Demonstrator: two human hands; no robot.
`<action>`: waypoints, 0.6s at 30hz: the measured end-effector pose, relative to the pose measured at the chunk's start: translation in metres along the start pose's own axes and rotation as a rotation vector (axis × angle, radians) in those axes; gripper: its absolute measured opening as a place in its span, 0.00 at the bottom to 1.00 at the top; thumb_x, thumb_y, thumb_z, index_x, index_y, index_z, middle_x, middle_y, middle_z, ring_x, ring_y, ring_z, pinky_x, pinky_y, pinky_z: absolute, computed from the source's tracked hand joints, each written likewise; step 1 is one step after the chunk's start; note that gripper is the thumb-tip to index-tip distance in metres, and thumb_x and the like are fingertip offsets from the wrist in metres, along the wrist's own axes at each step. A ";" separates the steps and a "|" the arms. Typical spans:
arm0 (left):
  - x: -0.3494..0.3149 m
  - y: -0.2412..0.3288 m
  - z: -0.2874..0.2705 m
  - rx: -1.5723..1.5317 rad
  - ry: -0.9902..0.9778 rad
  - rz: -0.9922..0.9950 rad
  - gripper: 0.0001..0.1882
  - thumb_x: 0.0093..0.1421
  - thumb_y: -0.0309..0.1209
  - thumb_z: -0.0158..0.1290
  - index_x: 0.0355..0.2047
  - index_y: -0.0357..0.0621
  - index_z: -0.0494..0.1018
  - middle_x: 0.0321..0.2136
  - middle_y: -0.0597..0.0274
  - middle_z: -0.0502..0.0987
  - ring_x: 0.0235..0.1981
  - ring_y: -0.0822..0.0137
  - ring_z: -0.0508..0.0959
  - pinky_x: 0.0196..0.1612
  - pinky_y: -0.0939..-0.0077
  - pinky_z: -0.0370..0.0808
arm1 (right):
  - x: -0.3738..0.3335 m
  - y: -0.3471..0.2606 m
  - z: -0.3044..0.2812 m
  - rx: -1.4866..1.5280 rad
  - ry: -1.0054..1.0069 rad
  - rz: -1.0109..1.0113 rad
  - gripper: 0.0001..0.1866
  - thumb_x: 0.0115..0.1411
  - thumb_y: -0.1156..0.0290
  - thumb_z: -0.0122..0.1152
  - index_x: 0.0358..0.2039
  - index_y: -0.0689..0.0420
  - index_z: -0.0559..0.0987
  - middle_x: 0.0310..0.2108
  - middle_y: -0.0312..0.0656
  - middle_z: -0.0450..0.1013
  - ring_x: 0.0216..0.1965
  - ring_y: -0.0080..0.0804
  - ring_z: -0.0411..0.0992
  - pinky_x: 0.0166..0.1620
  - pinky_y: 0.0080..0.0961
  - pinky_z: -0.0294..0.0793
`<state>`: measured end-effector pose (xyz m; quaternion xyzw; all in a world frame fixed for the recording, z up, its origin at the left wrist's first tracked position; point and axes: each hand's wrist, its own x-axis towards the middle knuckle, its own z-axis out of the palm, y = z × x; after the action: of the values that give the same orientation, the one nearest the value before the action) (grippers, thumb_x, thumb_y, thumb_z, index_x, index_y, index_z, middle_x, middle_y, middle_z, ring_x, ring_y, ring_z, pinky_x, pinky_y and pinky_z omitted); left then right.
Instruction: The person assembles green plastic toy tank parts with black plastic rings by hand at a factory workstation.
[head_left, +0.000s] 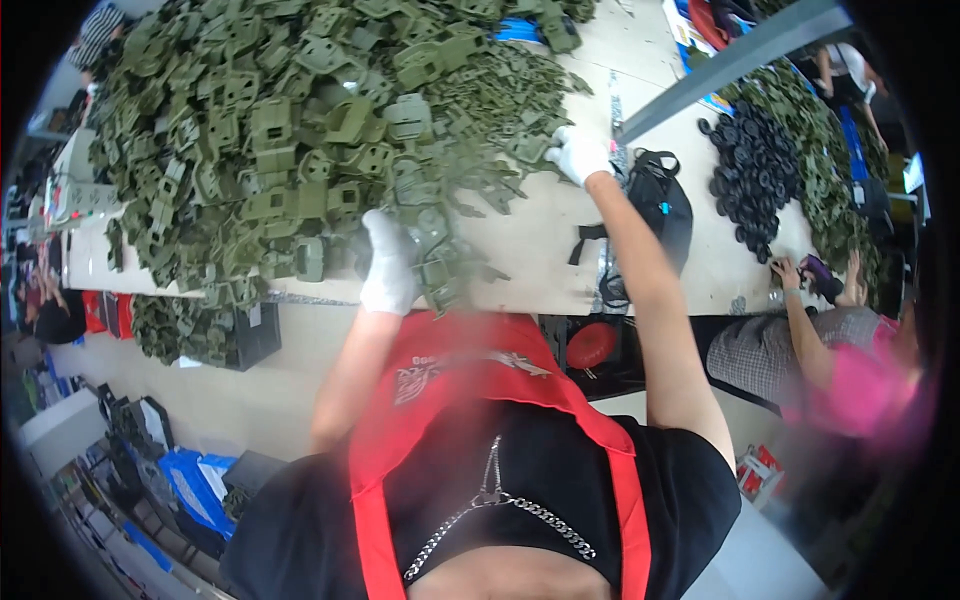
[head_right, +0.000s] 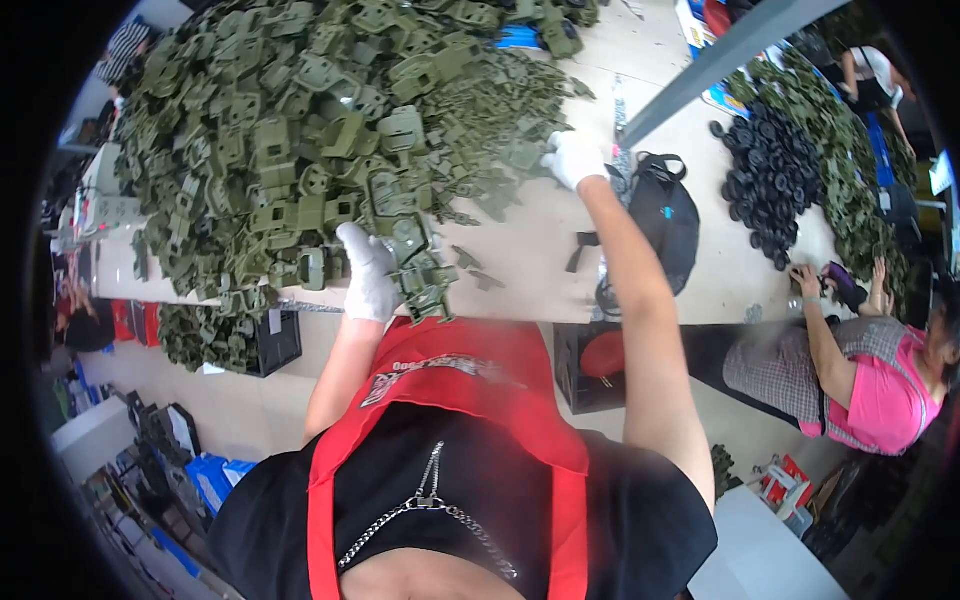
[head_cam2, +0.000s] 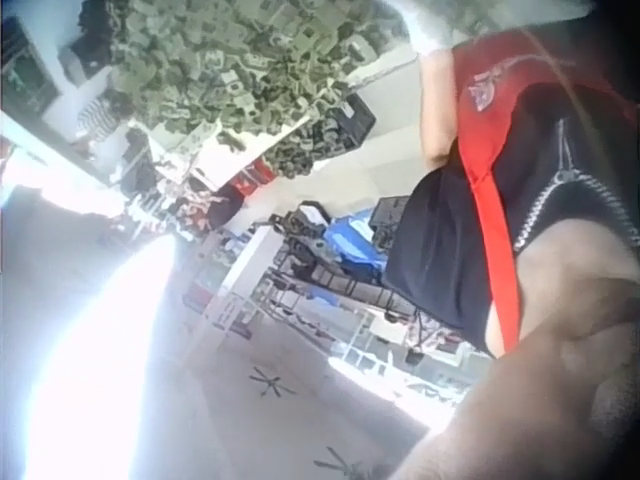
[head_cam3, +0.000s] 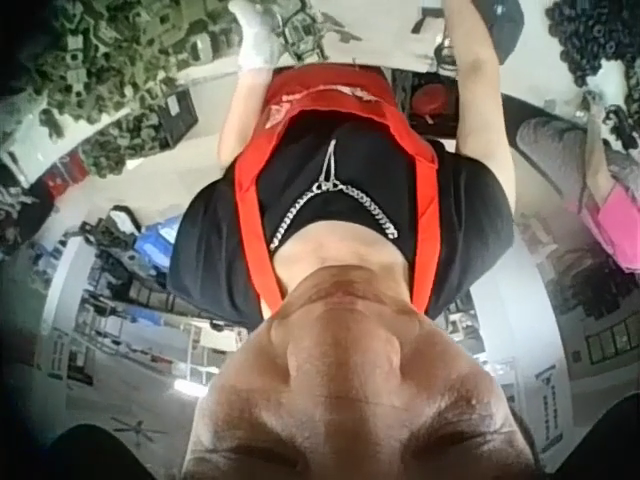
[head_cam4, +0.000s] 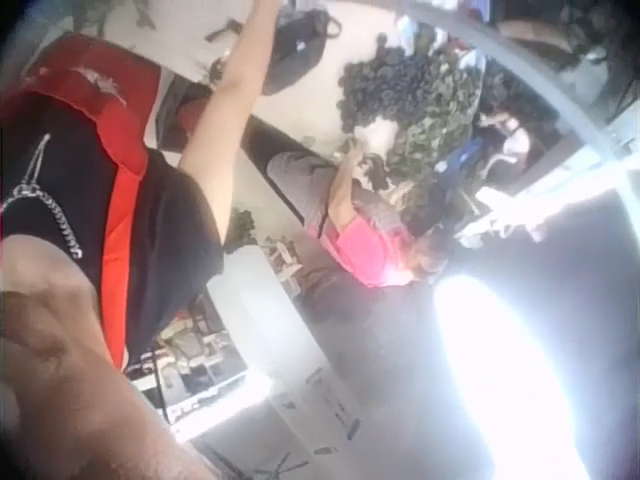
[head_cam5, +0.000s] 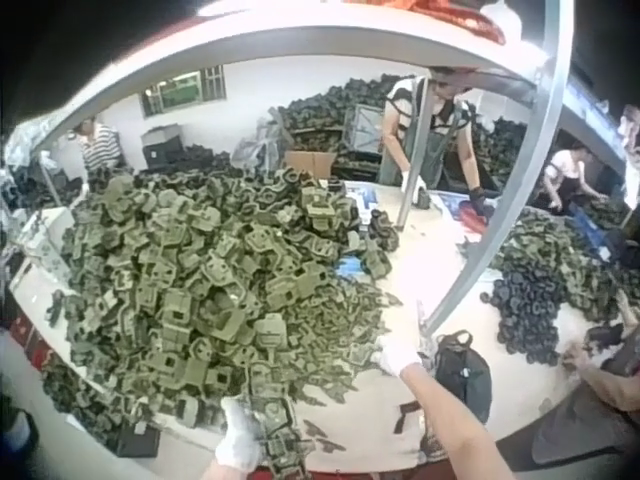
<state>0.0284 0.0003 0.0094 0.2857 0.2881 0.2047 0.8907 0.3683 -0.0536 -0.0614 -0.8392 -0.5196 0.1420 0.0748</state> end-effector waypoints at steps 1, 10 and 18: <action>0.004 -0.001 0.002 -0.031 0.053 0.042 0.60 0.38 0.82 0.37 0.54 0.40 0.64 0.44 0.54 0.74 0.42 0.55 0.75 0.46 0.51 0.75 | 0.003 0.011 0.001 0.022 0.046 -0.047 0.16 0.50 0.60 0.62 0.38 0.56 0.79 0.35 0.53 0.77 0.39 0.48 0.75 0.44 0.38 0.72; 0.002 -0.001 0.020 0.204 0.001 0.417 0.57 0.46 0.78 0.34 0.56 0.37 0.64 0.49 0.60 0.72 0.49 0.67 0.71 0.54 0.70 0.68 | -0.127 -0.196 -0.106 0.447 0.431 -0.336 0.15 0.53 0.67 0.60 0.43 0.53 0.79 0.29 0.46 0.77 0.30 0.43 0.77 0.36 0.33 0.76; -0.010 0.013 0.049 0.280 0.022 0.308 0.67 0.33 0.84 0.30 0.60 0.40 0.59 0.52 0.60 0.68 0.51 0.66 0.70 0.55 0.71 0.66 | -0.133 -0.195 -0.115 0.300 0.352 -0.341 0.14 0.53 0.68 0.61 0.42 0.50 0.77 0.31 0.43 0.78 0.28 0.44 0.76 0.33 0.34 0.76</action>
<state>0.0494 -0.0139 0.0541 0.4453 0.2764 0.2994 0.7973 0.1831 -0.0825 0.1224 -0.7309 -0.6056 0.0551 0.3100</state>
